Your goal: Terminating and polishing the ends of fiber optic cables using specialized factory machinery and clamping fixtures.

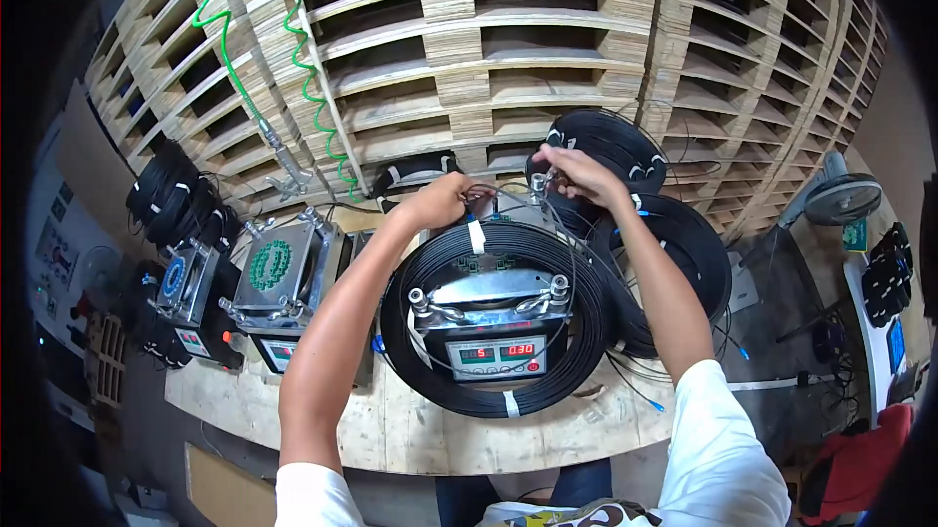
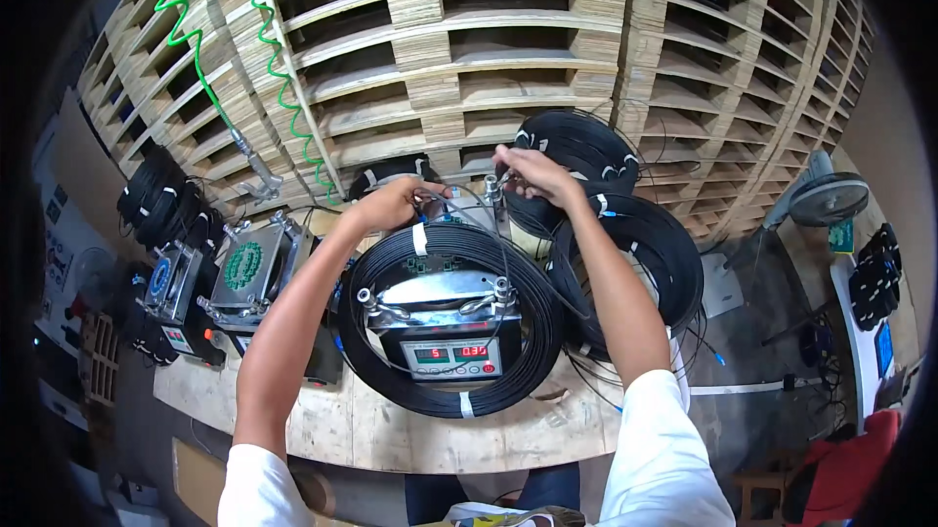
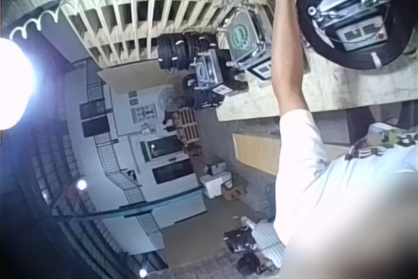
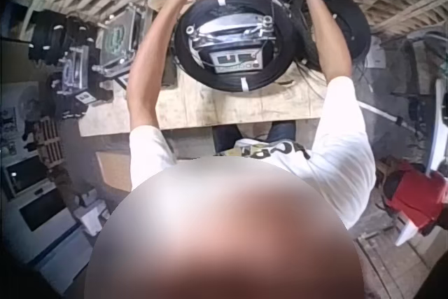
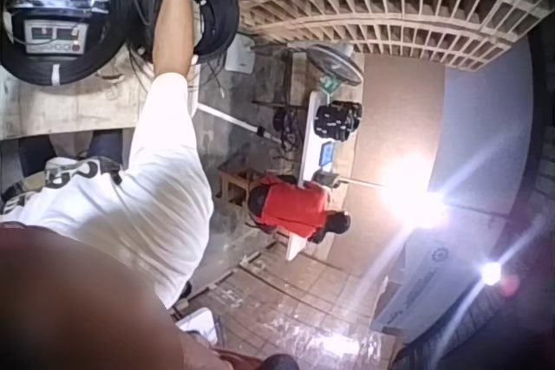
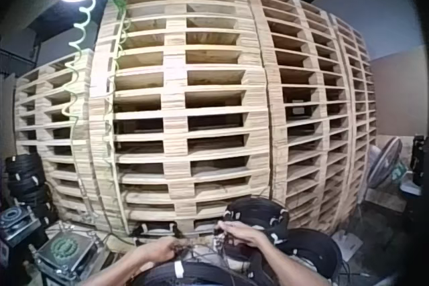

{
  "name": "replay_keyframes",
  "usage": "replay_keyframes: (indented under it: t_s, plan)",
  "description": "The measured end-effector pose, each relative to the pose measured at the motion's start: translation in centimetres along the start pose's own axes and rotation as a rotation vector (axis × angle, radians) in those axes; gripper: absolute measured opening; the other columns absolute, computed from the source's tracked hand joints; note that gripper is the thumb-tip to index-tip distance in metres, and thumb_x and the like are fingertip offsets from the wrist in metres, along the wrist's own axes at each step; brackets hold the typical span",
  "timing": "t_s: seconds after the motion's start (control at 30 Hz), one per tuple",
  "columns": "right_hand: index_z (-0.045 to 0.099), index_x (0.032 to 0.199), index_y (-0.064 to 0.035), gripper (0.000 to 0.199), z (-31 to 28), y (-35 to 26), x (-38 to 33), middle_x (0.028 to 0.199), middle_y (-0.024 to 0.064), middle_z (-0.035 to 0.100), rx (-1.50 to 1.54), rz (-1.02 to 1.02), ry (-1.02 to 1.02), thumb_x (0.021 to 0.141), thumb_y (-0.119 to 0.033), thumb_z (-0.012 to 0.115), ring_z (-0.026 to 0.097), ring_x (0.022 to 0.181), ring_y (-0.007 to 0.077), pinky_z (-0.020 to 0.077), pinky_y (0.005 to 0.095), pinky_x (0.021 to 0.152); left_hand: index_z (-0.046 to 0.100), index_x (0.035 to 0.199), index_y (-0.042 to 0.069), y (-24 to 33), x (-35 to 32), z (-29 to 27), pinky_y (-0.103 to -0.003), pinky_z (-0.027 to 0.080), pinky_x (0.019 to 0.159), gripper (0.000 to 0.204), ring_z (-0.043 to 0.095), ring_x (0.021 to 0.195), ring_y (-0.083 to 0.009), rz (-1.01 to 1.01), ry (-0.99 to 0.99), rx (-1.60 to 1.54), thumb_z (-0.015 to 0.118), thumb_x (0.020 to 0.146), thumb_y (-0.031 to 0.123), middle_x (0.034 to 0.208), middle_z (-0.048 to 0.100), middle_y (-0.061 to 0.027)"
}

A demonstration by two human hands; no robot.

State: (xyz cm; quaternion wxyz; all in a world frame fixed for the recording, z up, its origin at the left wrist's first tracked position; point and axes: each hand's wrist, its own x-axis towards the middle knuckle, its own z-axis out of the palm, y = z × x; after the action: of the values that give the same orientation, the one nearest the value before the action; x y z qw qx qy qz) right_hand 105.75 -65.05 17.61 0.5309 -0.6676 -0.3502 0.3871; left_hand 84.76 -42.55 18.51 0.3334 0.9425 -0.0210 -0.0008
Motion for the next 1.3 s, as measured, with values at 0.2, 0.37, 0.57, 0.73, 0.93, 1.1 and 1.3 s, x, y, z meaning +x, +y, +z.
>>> replay_keyframes:
  t_s: [0.2,0.37,0.57,0.73,0.93,1.1,1.3]
  plan:
    - [0.054,0.130,-0.0036,0.040,-1.8,2.0,-0.8,0.103,0.0029,0.062,0.388,-0.190,-0.218,0.095,-0.014,0.071,0.059,0.085,0.0101,0.0528,0.0254,0.077,0.066,0.128,0.000,2.8,0.6,-0.4,-0.030,0.051,0.084,0.068,0.065,0.089,-0.0172,-0.002,-0.009,-0.060,0.038,0.069,-0.020,0.098,0.073,-0.0134]
    - [0.057,0.125,-0.0042,0.031,-0.1,1.9,-0.1,0.087,-0.0060,0.053,0.219,-0.223,-0.143,0.102,-0.024,0.063,0.040,0.067,0.0010,0.0306,0.0158,0.054,0.066,0.129,0.003,2.9,0.2,-0.7,-0.030,0.051,0.084,0.070,0.065,0.087,-0.0190,-0.003,-0.034,-0.036,0.038,0.070,-0.020,0.097,0.074,-0.0136]
    - [0.047,0.147,-0.0143,0.056,0.3,0.1,-1.0,0.092,-0.0026,0.058,0.024,-0.121,-0.079,0.101,-0.043,0.062,0.052,0.074,0.0039,0.0391,0.0199,0.055,0.070,0.123,0.003,3.6,-0.4,-3.0,-0.034,0.053,0.082,0.063,0.070,0.093,-0.0288,0.111,-0.085,0.210,0.043,0.069,-0.015,0.104,0.074,-0.0185]
    - [0.026,0.160,-0.0215,0.095,1.6,-1.1,-2.4,0.097,0.0067,0.064,-0.327,-0.084,0.053,0.087,-0.060,0.073,0.057,0.082,0.0162,0.0454,0.0301,0.066,0.071,0.123,0.003,0.5,-0.4,-4.6,-0.028,0.049,0.090,0.031,0.065,0.095,-0.0134,-0.138,0.068,-0.201,0.061,0.099,0.020,0.107,0.074,-0.0063]
    - [0.018,0.162,-0.0200,0.104,1.8,0.0,-2.0,0.093,0.0095,0.065,-0.208,-0.076,0.083,0.084,-0.055,0.077,0.056,0.080,0.0157,0.0444,0.0292,0.065,0.067,0.126,0.003,-2.4,-0.9,-1.8,-0.030,0.054,0.077,0.046,0.065,0.088,-0.0142,-0.292,0.048,-0.967,0.064,0.100,0.040,0.099,0.071,-0.0071]
    - [0.021,0.160,-0.0192,0.094,2.2,-0.4,-2.0,0.089,0.0054,0.063,-0.138,-0.068,0.113,0.089,-0.046,0.077,0.049,0.065,0.0076,0.0362,0.0215,0.054,0.061,0.096,0.003,-4.9,-1.9,-0.4,-0.035,0.054,0.072,0.021,0.057,0.070,-0.0176,-0.381,0.518,-1.399,0.060,0.103,0.023,0.074,0.055,-0.0026]
    - [0.023,0.159,-0.0175,0.091,1.7,0.6,-2.1,0.092,0.0075,0.064,-0.140,-0.056,0.107,0.090,-0.047,0.075,0.048,0.061,0.0086,0.0420,0.0246,0.056,0.060,0.091,0.008,-5.6,-2.3,2.6,-0.030,0.048,0.060,0.028,0.054,0.065,-0.0129,-0.166,0.757,-1.537,0.069,0.098,0.034,0.072,0.057,-0.0015]
